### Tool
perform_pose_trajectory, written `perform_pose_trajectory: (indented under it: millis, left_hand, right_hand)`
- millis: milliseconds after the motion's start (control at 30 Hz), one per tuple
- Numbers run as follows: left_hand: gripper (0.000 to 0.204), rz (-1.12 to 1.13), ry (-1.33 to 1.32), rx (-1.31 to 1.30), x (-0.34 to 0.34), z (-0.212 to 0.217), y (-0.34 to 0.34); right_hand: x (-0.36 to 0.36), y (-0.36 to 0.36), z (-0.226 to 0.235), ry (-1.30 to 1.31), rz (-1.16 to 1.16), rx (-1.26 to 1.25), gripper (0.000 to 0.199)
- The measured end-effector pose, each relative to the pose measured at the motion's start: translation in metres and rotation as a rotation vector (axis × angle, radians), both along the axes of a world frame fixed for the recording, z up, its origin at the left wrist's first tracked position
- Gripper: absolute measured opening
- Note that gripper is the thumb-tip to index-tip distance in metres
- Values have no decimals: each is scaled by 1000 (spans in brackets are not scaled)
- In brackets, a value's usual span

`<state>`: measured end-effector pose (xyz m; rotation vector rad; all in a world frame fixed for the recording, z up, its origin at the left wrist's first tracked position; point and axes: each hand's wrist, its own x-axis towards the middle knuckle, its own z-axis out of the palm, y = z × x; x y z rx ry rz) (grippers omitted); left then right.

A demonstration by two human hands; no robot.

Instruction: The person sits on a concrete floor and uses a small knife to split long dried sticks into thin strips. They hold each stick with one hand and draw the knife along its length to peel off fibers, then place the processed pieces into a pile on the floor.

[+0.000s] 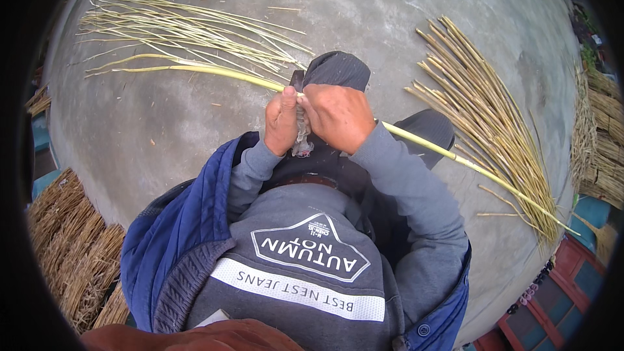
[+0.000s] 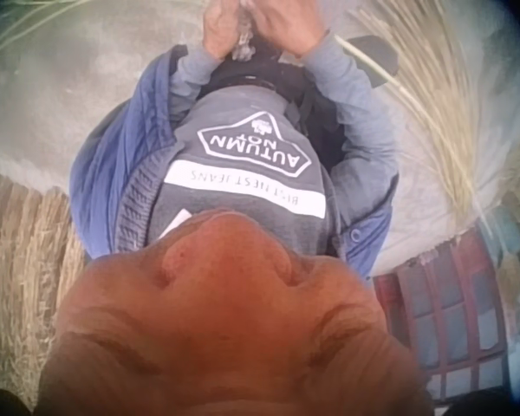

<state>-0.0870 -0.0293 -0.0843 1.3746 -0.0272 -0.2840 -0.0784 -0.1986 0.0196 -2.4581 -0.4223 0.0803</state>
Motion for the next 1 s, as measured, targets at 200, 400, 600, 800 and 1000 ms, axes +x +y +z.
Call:
perform_pose_trajectory:
  millis: [200, 400, 600, 800, 1000]
  left_hand:
    - [55, 109, 145, -55, 39, 26, 22]
    - [50, 80, 120, -43, 33, 39, 14]
    - [50, 134, 193, -129, 28, 16, 15]
    - [51, 45, 133, -33, 23, 12, 9]
    - [49, 243, 132, -73, 24, 17, 14]
  right_hand:
    - [2, -26, 17, 41, -6, -12, 26]
    - [2, -21, 17, 48, -62, -30, 26]
    - [2, -26, 15, 55, -58, -35, 25]
    - [5, -12, 6, 45, -8, -13, 24]
    - [7, -18, 8, 188, -83, -51, 25]
